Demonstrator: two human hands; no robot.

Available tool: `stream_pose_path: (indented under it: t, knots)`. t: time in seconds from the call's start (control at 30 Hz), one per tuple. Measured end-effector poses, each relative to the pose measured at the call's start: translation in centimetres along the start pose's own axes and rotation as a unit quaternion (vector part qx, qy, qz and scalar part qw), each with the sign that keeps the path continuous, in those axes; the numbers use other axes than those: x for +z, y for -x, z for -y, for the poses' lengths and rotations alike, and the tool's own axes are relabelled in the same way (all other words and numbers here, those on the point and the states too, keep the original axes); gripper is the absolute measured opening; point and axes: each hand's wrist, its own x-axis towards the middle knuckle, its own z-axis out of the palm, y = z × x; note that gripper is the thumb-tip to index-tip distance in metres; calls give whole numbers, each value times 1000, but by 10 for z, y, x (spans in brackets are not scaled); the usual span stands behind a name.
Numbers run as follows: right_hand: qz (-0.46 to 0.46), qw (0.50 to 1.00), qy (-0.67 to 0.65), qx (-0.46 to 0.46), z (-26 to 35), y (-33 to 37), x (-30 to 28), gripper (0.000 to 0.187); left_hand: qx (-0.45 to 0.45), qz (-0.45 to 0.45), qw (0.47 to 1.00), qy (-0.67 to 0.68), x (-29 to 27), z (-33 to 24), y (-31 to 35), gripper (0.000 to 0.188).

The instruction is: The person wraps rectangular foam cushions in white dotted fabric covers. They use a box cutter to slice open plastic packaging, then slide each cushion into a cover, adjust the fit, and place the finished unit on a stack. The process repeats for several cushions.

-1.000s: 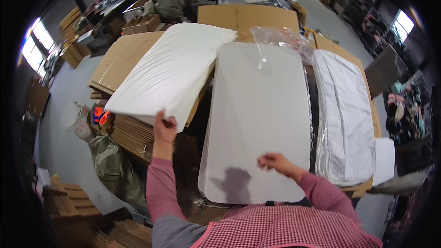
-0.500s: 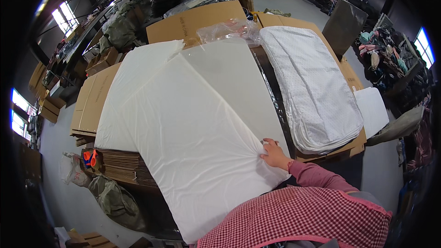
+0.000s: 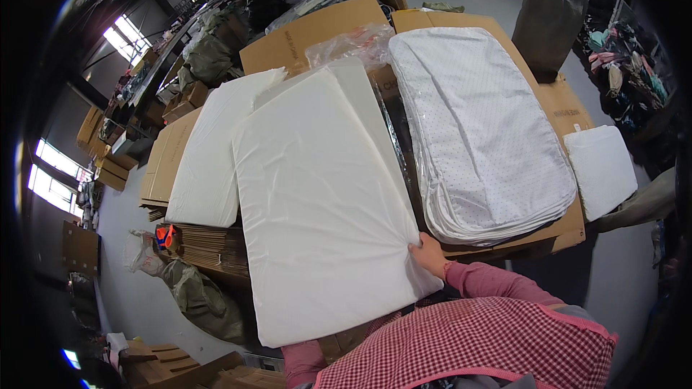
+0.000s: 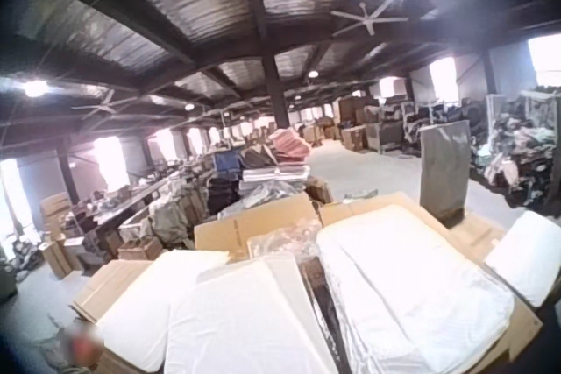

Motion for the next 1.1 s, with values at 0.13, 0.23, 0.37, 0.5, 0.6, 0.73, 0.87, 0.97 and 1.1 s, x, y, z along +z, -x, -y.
stream_pose_path:
  t: [0.13,0.23,0.37,0.5,0.6,0.73,0.87,0.97,1.1]
  knots:
    - [-28,997,-43,51,7,2,-7,35,11,3,1000,-4,-1,-2,25,35]
    - [-43,996,-61,40,17,4,-31,38,21,17,1000,-8,-11,-9,51,37]
    - [-105,991,-72,50,33,5,-80,46,33,57,997,-27,-29,-23,86,41]
    - [-48,971,-205,113,55,-5,-140,50,22,113,991,-64,-49,-17,115,44]
    - [-96,984,-123,82,84,-2,-190,50,53,110,984,-131,-43,-4,126,69]
    - [-192,975,109,8,146,3,-278,62,-98,232,957,141,21,6,95,86]
    - [-274,885,361,-109,208,23,-358,76,-95,255,960,65,123,38,47,85]
    - [-437,795,346,-241,241,50,-428,72,-228,265,928,127,190,79,43,80]
    - [-412,759,445,-237,255,122,-553,70,-229,404,865,189,267,103,58,75]
